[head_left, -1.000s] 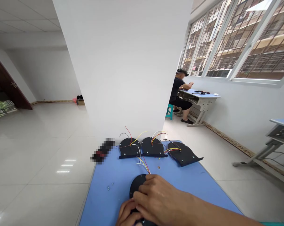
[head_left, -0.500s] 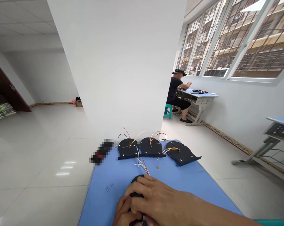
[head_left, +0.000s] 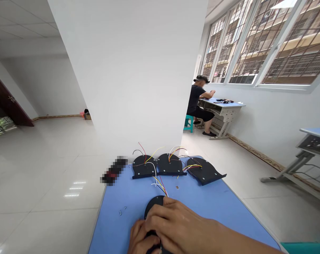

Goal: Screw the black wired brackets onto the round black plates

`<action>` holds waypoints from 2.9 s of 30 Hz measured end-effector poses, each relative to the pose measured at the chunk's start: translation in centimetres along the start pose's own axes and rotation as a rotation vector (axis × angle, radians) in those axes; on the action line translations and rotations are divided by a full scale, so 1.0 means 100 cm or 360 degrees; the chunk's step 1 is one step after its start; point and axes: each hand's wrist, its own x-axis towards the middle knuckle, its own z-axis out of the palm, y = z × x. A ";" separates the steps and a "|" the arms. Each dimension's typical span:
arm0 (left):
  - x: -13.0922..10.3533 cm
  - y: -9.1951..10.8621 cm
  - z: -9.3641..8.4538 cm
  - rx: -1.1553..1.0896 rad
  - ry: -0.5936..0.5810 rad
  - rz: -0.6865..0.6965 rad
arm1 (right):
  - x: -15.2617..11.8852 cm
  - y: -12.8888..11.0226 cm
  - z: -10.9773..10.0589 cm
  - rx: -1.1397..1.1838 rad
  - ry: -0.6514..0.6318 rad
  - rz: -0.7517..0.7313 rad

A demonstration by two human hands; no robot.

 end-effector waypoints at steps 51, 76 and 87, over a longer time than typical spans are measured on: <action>0.037 0.020 0.028 0.0069 -0.0100 0.0551 | -0.070 0.018 0.004 0.0052 0.0507 0.0501; 0.053 0.032 0.009 -0.0145 -0.0637 0.0230 | -0.046 0.016 -0.009 -0.0297 -0.0001 0.0162; 0.077 0.049 0.005 -0.0372 -0.0810 -0.0295 | -0.056 0.016 -0.015 -0.0190 0.0089 0.0307</action>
